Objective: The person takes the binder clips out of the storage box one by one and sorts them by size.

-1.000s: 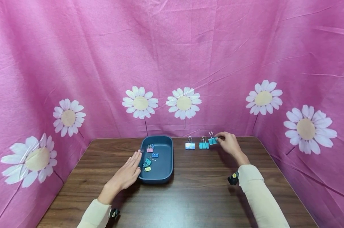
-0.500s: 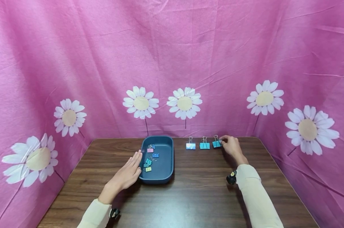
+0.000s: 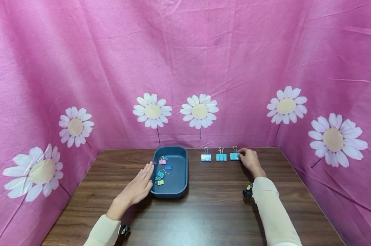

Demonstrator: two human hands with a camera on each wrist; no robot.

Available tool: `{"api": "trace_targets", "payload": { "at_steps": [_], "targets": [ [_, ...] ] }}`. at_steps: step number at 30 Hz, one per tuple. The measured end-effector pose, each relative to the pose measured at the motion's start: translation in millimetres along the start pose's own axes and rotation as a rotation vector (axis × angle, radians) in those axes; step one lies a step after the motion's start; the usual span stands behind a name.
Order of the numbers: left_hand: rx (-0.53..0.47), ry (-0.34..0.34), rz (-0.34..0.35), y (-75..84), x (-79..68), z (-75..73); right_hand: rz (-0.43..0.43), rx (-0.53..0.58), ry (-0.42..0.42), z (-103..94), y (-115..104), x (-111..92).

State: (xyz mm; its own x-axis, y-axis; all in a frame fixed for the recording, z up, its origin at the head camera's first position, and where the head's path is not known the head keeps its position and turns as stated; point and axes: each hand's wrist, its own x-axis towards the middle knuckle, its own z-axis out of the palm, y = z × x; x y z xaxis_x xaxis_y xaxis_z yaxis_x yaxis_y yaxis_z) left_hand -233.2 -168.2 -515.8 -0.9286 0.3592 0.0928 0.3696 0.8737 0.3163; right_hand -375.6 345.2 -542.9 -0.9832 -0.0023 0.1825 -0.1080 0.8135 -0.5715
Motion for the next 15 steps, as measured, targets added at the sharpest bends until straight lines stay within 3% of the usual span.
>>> {"api": "trace_targets", "payload": {
  "at_steps": [15],
  "targets": [
    [0.008, -0.004, -0.012, 0.1, 1.3, 0.8, 0.029, -0.019, -0.02, 0.7, 3.8, 0.0]
  ]
}}
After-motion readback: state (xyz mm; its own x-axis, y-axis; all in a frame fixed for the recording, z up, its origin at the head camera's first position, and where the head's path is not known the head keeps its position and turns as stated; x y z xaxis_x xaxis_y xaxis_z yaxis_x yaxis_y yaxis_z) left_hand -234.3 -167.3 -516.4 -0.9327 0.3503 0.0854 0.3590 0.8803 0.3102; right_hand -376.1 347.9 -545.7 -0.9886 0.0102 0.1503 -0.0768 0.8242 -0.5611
